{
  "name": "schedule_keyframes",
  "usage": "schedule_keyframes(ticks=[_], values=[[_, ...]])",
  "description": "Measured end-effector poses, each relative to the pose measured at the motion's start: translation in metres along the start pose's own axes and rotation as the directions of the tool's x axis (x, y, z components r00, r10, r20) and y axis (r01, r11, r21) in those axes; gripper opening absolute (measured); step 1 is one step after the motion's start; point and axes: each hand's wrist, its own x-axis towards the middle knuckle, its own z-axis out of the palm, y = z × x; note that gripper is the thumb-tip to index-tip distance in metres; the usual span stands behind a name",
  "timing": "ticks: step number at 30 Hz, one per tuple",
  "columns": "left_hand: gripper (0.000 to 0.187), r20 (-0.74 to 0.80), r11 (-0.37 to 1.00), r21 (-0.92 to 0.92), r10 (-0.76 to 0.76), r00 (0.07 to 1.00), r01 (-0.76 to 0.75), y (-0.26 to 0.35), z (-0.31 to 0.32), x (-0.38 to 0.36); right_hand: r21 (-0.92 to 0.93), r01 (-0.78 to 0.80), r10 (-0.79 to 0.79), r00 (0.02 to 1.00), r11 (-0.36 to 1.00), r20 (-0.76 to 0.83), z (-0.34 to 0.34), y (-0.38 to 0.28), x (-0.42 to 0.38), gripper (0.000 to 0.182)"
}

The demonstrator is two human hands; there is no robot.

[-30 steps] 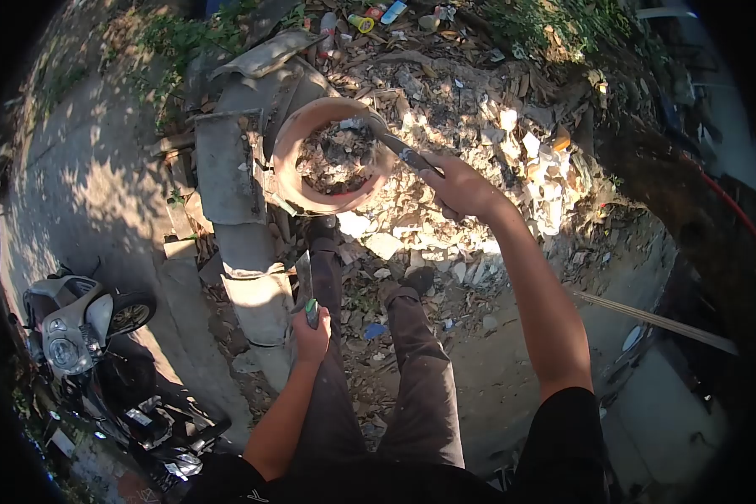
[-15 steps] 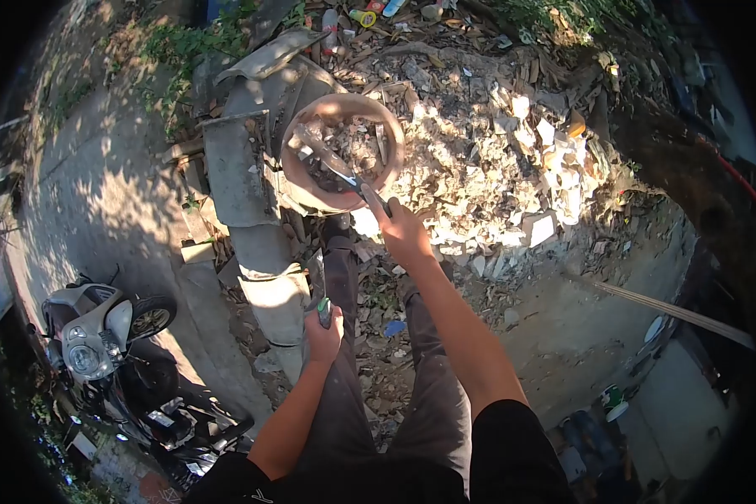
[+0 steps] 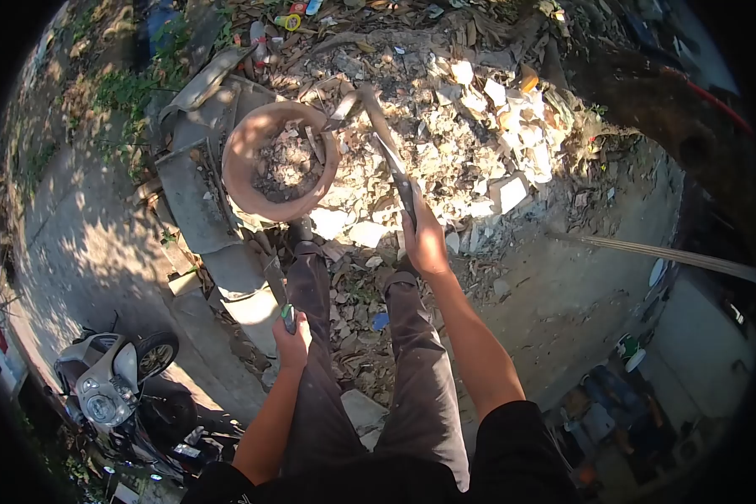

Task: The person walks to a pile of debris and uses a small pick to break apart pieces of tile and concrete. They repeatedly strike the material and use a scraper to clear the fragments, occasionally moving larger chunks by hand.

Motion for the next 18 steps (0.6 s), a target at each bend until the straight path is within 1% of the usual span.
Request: schedule_keyframes(ticks=[1,2,3,4,5,6,7,8,9,10,11,12,13,14,15,16,17,18], values=[[0.017,0.007,1.000,0.001,-0.005,1.000,0.005,-0.005,0.000,0.000,0.097,-0.207,0.207,0.978,0.974,0.009,-0.007,0.008,-0.004,0.054],[0.018,0.015,1.000,0.021,0.009,1.000,-0.010,-0.010,0.001,-0.001,0.126,-0.397,0.395,0.918,0.909,0.040,-0.011,0.025,-0.009,0.052],[0.018,0.022,0.999,0.041,0.025,0.999,-0.026,-0.012,0.003,-0.002,0.293,-0.494,0.510,0.860,0.819,0.024,-0.015,0.027,-0.010,0.049],[0.018,0.012,0.996,0.053,0.069,0.998,-0.069,-0.008,0.005,-0.002,0.353,-0.532,0.570,0.822,0.770,-0.003,-0.014,0.053,-0.014,0.047],[0.018,0.017,0.996,0.056,0.067,0.998,-0.068,-0.008,0.007,-0.003,0.413,-0.563,0.627,0.779,0.716,-0.026,-0.013,0.078,-0.018,0.045],[0.018,0.019,0.999,0.038,0.022,1.000,-0.022,-0.012,0.008,-0.003,0.403,-0.530,0.608,0.789,0.746,-0.088,-0.017,0.087,-0.023,0.042],[0.018,0.021,1.000,0.020,-0.023,1.000,0.022,-0.014,0.009,-0.003,0.406,-0.532,0.612,0.786,0.743,-0.089,-0.020,0.100,-0.028,0.042],[0.018,0.025,0.999,0.025,-0.023,0.999,0.022,-0.016,0.011,-0.004,0.193,-0.552,0.580,0.802,0.811,-0.144,-0.021,0.112,-0.034,0.044],[0.018,0.028,1.000,0.003,-0.024,0.999,0.024,-0.018,0.012,-0.004,-0.031,-0.554,0.540,0.821,0.832,-0.187,-0.023,0.113,-0.037,0.046],[0.018,0.029,0.999,-0.018,-0.026,0.999,0.027,-0.021,0.013,-0.005,-0.093,-0.512,0.488,0.851,0.854,-0.194,-0.021,0.113,-0.043,0.043],[0.018,0.031,1.000,-0.010,-0.029,0.999,0.029,-0.023,0.014,-0.005,-0.088,-0.518,0.496,0.847,0.851,-0.191,-0.019,0.115,-0.044,0.043],[0.018,0.026,0.999,0.030,-0.015,1.000,0.014,-0.026,0.015,-0.005,-0.153,-0.402,0.394,0.915,0.903,-0.085,-0.017,0.116,-0.045,0.042],[0.017,0.022,0.998,0.069,0.001,1.000,-0.002,-0.029,0.016,-0.006,-0.201,-0.275,0.286,0.958,0.940,0.028,-0.014,0.118,-0.045,0.040],[0.017,0.028,0.997,0.077,-0.001,1.000,-0.001,-0.032,0.017,-0.008,-0.269,-0.172,0.191,0.980,0.948,0.046,-0.004,0.120,-0.042,0.044],[0.016,0.047,0.996,0.084,-0.004,0.999,0.000,-0.032,0.018,-0.009,-0.318,-0.096,0.145,0.981,0.943,0.133,0.000,0.111,-0.033,0.046],[0.015,0.067,0.996,0.091,-0.007,0.998,0.001,-0.034,0.019,-0.010,-0.460,0.016,0.109,0.964,0.888,0.244,0.007,0.113,-0.023,0.045],[0.015,0.074,0.995,0.098,-0.004,0.997,-0.003,-0.037,0.020,-0.011,-0.514,0.132,0.049,0.945,0.847,0.324,0.016,0.116,-0.010,0.042],[0.014,0.033,0.992,0.124,-0.043,0.999,0.038,-0.044,0.020,-0.014,-0.554,0.249,-0.001,0.913,0.794,0.409,0.026,0.120,0.003,0.039]])
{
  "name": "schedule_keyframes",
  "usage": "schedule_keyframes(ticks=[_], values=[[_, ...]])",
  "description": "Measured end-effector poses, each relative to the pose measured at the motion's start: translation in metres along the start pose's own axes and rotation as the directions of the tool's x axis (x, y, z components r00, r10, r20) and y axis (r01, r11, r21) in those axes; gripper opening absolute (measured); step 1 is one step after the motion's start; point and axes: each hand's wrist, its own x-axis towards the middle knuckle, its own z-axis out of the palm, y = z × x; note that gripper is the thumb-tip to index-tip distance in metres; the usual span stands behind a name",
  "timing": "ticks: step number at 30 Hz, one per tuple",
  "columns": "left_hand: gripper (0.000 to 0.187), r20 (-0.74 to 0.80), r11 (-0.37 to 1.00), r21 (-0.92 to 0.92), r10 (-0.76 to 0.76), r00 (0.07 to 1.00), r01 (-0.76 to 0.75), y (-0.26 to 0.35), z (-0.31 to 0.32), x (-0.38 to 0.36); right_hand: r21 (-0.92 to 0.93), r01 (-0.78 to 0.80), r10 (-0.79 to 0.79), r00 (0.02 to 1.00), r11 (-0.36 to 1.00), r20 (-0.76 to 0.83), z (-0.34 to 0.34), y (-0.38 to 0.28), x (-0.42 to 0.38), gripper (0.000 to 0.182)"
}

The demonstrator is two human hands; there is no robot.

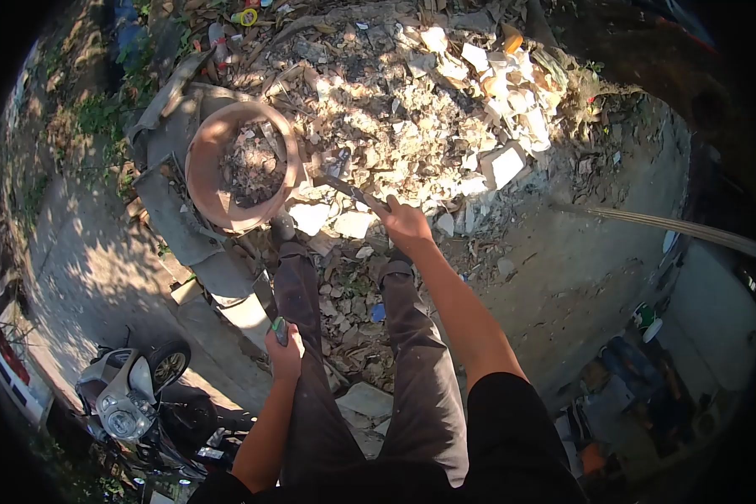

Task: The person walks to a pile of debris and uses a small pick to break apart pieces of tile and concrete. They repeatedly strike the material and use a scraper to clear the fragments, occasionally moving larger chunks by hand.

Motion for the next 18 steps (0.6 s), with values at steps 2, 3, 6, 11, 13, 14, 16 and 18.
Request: schedule_keyframes(ticks=[2,3,6,11,13,14,16,18], values=[[0.014,0.038,0.978,-0.153,-0.135,0.990,0.140,0.024,0.004,-0.003,0.098,0.125,-0.132,0.989,0.987,0.064,0.012,0.001,0.031,0.036],[0.014,0.042,0.980,-0.142,-0.136,0.990,0.140,0.028,0.006,-0.004,0.108,0.117,-0.125,0.990,0.987,0.064,0.028,0.004,0.049,0.036],[0.012,0.081,0.948,-0.261,-0.167,0.983,0.183,0.031,0.009,-0.005,-0.072,0.181,-0.169,0.974,0.981,0.150,0.048,0.023,0.077,0.037],[0.010,0.060,0.974,-0.158,-0.157,0.986,0.165,0.014,0.013,-0.004,-0.335,0.218,-0.076,0.918,0.917,0.389,-0.012,0.072,0.071,0.057],[0.009,0.051,0.989,-0.082,-0.120,0.991,0.124,0.013,0.017,-0.005,-0.392,0.164,-0.014,0.933,0.905,0.359,-0.022,0.104,0.068,0.058],[0.008,0.037,0.975,-0.148,-0.159,0.987,0.163,0.015,0.017,-0.006,-0.395,0.203,-0.049,0.929,0.896,0.366,-0.031,0.120,0.066,0.056],[0.008,0.022,0.956,-0.220,-0.194,0.981,0.194,0.024,0.023,-0.004,-0.412,0.185,-0.016,0.924,0.892,0.381,-0.037,0.142,0.074,0.043],[0.008,-0.001,0.944,-0.249,-0.223,0.975,0.216,0.031,0.023,-0.006,-0.435,0.076,0.113,0.913,0.897,0.392,-0.044,0.153,0.085,0.036]])
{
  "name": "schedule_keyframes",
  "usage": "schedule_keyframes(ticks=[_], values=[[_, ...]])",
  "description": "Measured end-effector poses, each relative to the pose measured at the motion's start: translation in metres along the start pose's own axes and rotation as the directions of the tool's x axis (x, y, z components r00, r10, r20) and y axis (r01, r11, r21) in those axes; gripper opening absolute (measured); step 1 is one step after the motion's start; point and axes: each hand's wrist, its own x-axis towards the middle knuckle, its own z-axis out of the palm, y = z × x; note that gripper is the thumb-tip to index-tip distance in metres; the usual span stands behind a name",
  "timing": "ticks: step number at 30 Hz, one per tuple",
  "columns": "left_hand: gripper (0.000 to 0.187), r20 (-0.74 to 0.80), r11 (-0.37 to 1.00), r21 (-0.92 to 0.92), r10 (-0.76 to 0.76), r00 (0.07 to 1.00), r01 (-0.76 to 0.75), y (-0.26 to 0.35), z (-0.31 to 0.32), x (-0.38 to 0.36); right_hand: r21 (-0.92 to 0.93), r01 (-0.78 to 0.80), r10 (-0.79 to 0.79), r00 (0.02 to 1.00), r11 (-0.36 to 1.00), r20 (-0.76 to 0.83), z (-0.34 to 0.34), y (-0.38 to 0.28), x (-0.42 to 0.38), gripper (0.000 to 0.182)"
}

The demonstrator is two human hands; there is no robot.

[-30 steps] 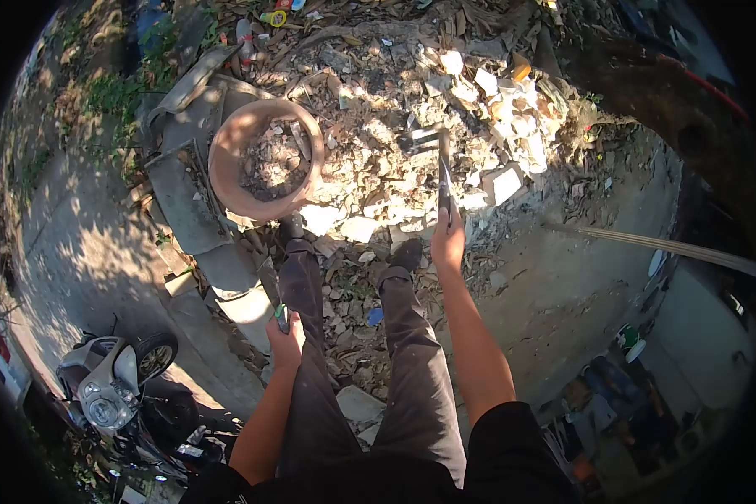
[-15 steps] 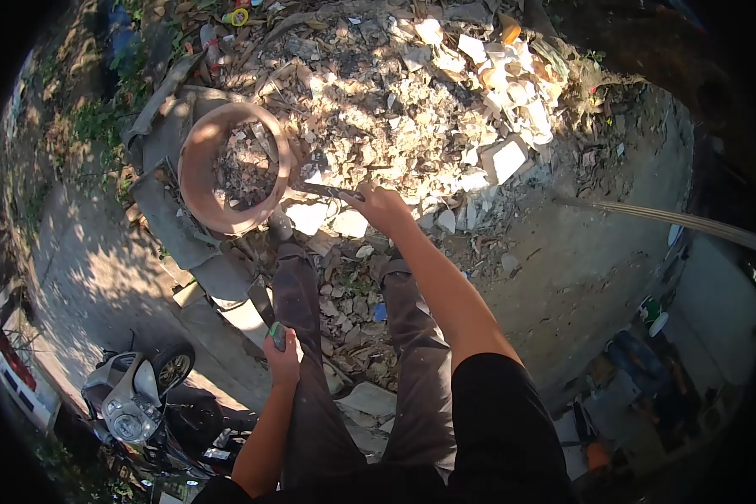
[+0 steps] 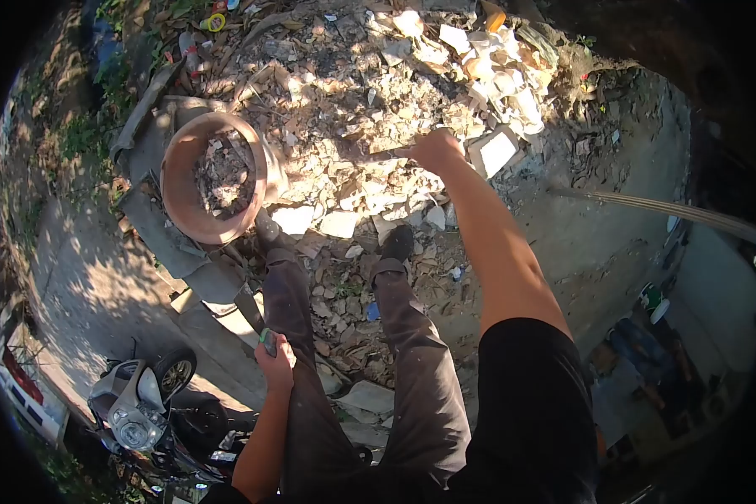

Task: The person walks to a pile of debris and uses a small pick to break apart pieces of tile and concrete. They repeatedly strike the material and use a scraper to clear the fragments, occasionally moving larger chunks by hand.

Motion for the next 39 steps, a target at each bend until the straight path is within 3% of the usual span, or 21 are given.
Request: schedule_keyframes(ticks=[1,2,3,4,7,11,15,18,19,21,23,26,27,28,29,31,33,34,37,38,39], values=[[0.008,-0.007,1.000,0.009,-0.004,1.000,0.004,0.000,-0.002,-0.001,-0.016,-0.056,0.056,0.998,0.998,0.020,-0.004,0.008,0.005,0.034],[0.008,-0.002,0.999,-0.034,-0.032,0.999,0.032,-0.001,-0.004,-0.002,-0.187,0.067,-0.056,0.996,0.980,0.064,0.002,0.023,0.010,0.028],[0.009,0.007,0.994,-0.087,-0.058,0.998,0.058,-0.004,-0.002,0.000,-0.198,0.078,-0.064,0.995,0.977,0.073,-0.022,0.025,-0.012,0.024],[0.009,0.029,0.999,-0.016,-0.036,0.999,0.036,-0.006,-0.003,0.002,-0.201,0.017,-0.002,0.997,0.979,0.073,-0.012,0.031,-0.014,0.023],[0.007,0.074,0.994,-0.101,-0.043,0.996,0.051,0.002,-0.002,-0.003,-0.257,-0.076,0.106,0.989,0.963,0.106,0.018,0.046,-0.013,0.023],[0.006,0.015,0.981,-0.182,-0.068,0.998,0.070,0.004,0.002,-0.005,-0.279,-0.226,0.267,0.956,0.933,0.119,0.018,0.047,0.018,0.021],[0.009,0.039,0.980,-0.197,-0.034,0.999,0.041,0.010,0.002,-0.006,-0.428,-0.185,0.200,0.980,0.885,-0.011,-0.010,0.055,0.032,0.014],[0.010,0.015,0.977,-0.211,-0.039,0.999,0.042,0.016,0.002,-0.007,-0.432,-0.154,0.125,0.988,0.889,-0.095,-0.031,0.062,0.042,0.013],[0.011,0.063,0.978,-0.208,0.026,0.998,-0.013,0.017,-0.003,-0.005,-0.439,-0.159,0.126,0.987,0.885,-0.103,-0.040,0.065,0.047,0.013],[0.012,0.097,0.974,-0.215,0.097,0.990,-0.075,0.028,-0.004,-0.002,-0.360,-0.257,0.209,0.963,0.897,-0.168,-0.054,0.067,0.061,0.012],[0.014,0.027,0.966,-0.241,0.101,0.995,-0.092,0.052,-0.001,-0.005,-0.295,-0.300,0.227,0.940,0.907,-0.255,-0.051,0.077,0.082,0.012],[0.015,0.027,0.963,-0.256,0.100,0.995,-0.090,0.053,-0.001,-0.007,-0.045,-0.435,0.432,0.899,0.899,-0.075,-0.061,0.065,0.085,0.022],[0.015,0.038,0.961,-0.259,0.114,0.993,-0.101,0.053,-0.001,-0.005,-0.040,-0.438,0.434,0.898,0.898,-0.077,-0.047,0.064,0.091,0.022],[0.015,0.040,0.960,-0.258,0.121,0.992,-0.106,0.051,-0.002,-0.004,0.189,-0.477,0.483,0.876,0.858,0.021,-0.022,0.066,0.102,0.028],[0.014,0.038,0.961,-0.250,0.129,0.991,-0.116,0.049,-0.002,-0.005,0.409,-0.504,0.491,0.859,0.761,0.144,-0.017,0.064,0.100,0.030],[0.013,0.040,0.962,-0.243,0.138,0.990,-0.125,0.047,-0.001,-0.006,0.722,-0.568,0.438,0.807,0.394,0.396,-0.010,0.050,0.081,0.031],[0.011,0.009,0.965,-0.255,0.070,0.997,-0.066,0.049,0.001,-0.006,0.877,-0.376,0.511,0.839,0.298,0.186,0.039,0.037,0.073,0.036],[0.011,0.008,0.965,-0.252,0.075,0.997,-0.071,0.047,0.000,-0.006,0.870,-0.384,0.556,0.815,0.309,0.162,0.036,0.028,0.053,0.043],[0.010,0.043,0.968,-0.229,0.120,0.992,-0.108,0.037,-0.005,-0.003,0.820,-0.451,0.678,0.727,0.352,0.109,0.023,0.006,0.020,0.036],[0.010,0.021,0.974,-0.213,0.084,0.996,-0.077,0.036,-0.004,-0.003,0.742,-0.565,0.674,0.708,0.361,0.210,0.006,0.004,0.006,0.037],[0.010,0.001,0.978,-0.203,0.048,0.999,-0.047,0.034,-0.002,-0.003,0.740,-0.565,0.678,0.706,0.365,0.205,0.008,0.007,-0.004,0.037]])
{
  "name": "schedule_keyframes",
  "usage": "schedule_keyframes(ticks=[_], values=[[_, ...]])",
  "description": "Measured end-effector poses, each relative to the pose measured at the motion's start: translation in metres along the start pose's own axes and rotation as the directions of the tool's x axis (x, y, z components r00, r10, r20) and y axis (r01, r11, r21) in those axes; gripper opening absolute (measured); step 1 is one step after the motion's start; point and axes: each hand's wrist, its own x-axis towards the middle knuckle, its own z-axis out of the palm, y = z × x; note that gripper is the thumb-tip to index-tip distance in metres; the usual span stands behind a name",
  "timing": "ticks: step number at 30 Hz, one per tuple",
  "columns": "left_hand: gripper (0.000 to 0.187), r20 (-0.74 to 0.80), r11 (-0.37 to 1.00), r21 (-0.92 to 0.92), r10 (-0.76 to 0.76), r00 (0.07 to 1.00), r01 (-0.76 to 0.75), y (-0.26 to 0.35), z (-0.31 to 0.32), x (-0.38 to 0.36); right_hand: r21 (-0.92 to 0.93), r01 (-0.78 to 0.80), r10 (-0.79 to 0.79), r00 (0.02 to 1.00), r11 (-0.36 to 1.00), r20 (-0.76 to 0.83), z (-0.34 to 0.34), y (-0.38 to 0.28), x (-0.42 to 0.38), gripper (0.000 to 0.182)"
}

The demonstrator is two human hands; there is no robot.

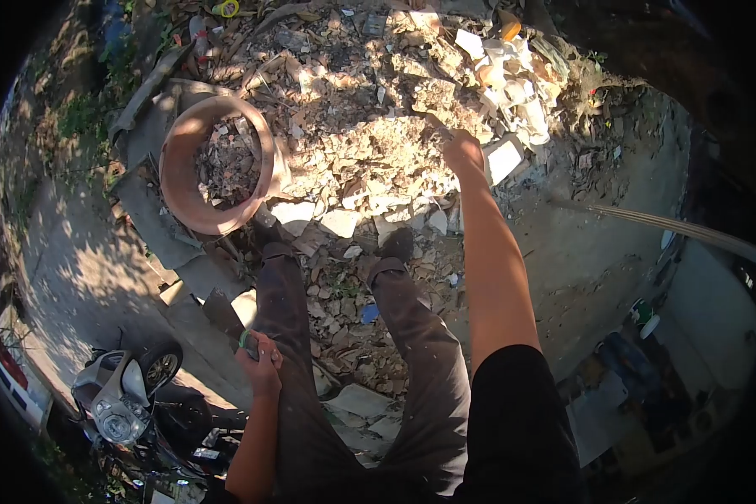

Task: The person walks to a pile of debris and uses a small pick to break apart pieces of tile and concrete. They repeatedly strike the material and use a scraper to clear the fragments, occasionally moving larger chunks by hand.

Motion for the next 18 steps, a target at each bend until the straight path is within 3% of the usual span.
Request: schedule_keyframes(ticks=[3,4,6,7,10,14,16,17,18], values=[[0.009,0.051,0.999,0.033,0.026,0.998,-0.027,-0.011,-0.007,0.002,-0.164,0.167,-0.164,0.986,0.972,0.027,-0.029,0.020,-0.011,0.035],[0.008,0.065,0.997,0.069,0.038,0.997,-0.043,-0.011,-0.007,0.003,-0.127,0.290,-0.291,0.957,0.948,0.016,-0.042,0.022,-0.022,0.032],[0.011,0.070,0.996,0.074,0.040,0.997,-0.045,-0.008,-0.007,0.004,-0.148,0.234,-0.223,0.971,0.961,0.091,-0.073,0.012,-0.049,0.027],[0.015,0.075,0.995,0.095,0.033,0.997,-0.040,-0.006,-0.008,0.004,-0.211,0.356,-0.340,0.934,0.910,0.111,-0.081,0.015,-0.051,0.025],[0.017,0.046,0.969,0.201,0.139,0.989,-0.146,-0.023,-0.020,0.013,-0.291,0.391,-0.361,0.920,0.873,0.152,-0.103,0.008,-0.065,0.025],[0.017,-0.033,0.988,0.127,0.094,0.995,-0.089,-0.006,-0.010,0.009,-0.383,0.529,-0.528,0.841,0.757,0.117,-0.128,-0.009,-0.088,0.027],[0.016,-0.017,0.968,0.200,0.160,0.987,-0.153,0.000,-0.009,0.009,-0.469,0.534,-0.584,0.810,0.703,0.046,-0.139,-0.025,-0.102,0.027],[0.016,-0.028,0.969,0.193,0.161,0.987,-0.152,0.003,-0.009,0.010,-0.507,0.502,-0.532,0.841,0.700,0.098,-0.146,-0.038,-0.105,0.024],[0.015,0.006,0.919,0.273,0.293,0.956,-0.283,0.006,-0.009,0.012,-0.512,0.510,-0.541,0.835,0.691,0.101,-0.157,-0.052,-0.118,0.024]])
